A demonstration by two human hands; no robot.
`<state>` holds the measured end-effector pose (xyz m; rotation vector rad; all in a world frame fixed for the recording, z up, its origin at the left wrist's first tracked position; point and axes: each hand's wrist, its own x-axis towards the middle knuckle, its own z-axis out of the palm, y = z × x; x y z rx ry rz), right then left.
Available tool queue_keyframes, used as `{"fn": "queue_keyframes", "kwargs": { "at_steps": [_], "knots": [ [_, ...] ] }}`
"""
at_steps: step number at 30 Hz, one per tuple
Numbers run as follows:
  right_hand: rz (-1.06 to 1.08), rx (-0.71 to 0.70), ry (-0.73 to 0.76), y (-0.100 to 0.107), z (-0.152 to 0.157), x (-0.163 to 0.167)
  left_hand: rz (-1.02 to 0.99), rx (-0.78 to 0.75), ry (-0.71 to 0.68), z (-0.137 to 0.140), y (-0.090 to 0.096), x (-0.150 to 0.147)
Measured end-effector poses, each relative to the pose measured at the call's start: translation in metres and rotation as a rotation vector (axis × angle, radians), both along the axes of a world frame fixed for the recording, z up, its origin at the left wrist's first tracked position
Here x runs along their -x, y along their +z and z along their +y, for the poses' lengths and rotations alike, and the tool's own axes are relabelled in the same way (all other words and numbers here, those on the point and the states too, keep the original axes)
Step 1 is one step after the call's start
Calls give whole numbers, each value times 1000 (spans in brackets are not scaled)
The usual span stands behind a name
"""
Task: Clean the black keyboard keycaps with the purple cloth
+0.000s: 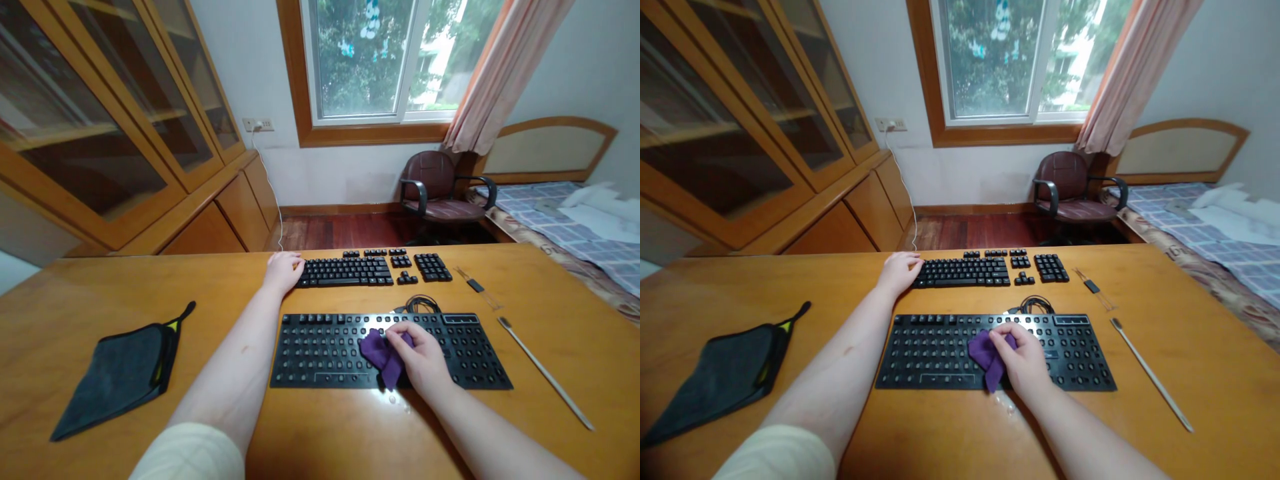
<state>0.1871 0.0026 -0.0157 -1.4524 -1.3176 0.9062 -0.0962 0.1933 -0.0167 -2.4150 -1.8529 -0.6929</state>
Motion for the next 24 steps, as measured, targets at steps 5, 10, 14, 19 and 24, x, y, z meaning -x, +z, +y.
{"fn": "queue_keyframes", "kwargs": {
  "at_steps": [5,10,14,19,24],
  "knots": [
    [13,-4,3,-1,1,0,-1,43,-19,-1,0,-2],
    [11,-2,8,-1,1,0,-4,53,-23,1,-2,-2],
    [14,7,2,0,0,0,-9,38,-43,2,-2,-1],
    [31,-1,-4,1,0,0,-18,58,-50,1,-1,-2],
    [22,3,3,1,1,0,-7,104,-29,1,-2,-3]
  ]
}}
